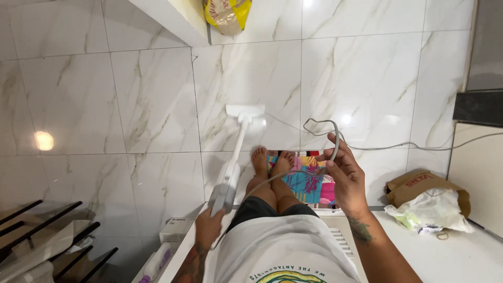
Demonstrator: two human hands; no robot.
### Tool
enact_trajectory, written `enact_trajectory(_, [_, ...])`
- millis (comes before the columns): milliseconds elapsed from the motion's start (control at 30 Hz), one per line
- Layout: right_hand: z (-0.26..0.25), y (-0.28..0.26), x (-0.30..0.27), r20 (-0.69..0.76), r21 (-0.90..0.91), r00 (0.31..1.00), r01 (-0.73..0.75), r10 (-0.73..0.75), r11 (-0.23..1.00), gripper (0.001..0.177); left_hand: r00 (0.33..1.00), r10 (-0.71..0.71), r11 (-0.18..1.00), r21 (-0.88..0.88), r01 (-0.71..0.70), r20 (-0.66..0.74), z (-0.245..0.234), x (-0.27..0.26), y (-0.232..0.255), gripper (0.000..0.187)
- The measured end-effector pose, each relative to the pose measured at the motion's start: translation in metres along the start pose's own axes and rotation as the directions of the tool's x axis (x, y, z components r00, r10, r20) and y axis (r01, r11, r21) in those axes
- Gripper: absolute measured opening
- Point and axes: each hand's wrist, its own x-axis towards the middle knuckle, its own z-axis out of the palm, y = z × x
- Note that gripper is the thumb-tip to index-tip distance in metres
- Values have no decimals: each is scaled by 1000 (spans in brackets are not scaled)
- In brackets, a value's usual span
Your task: Vacuuming the floor and stairs in a home.
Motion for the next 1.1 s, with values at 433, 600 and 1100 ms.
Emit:
enact_trajectory(433, [33, -2, 21, -92, -114, 996, -19, 8, 993, 24, 974, 212, 947, -262, -184, 83, 30, 147, 190, 20])
enact_trajectory(600, [29, 6, 19, -129, -51, 992, -2, -5, 999, 24, 963, 233, 966, -143, -213, 135, 26, 143, 158, 32])
enact_trajectory(1100, [1, 5, 6, -98, 38, 995, -27, 31, 999, 24, 995, -34, 948, 318, 2, 94, -63, 30, -24, 43])
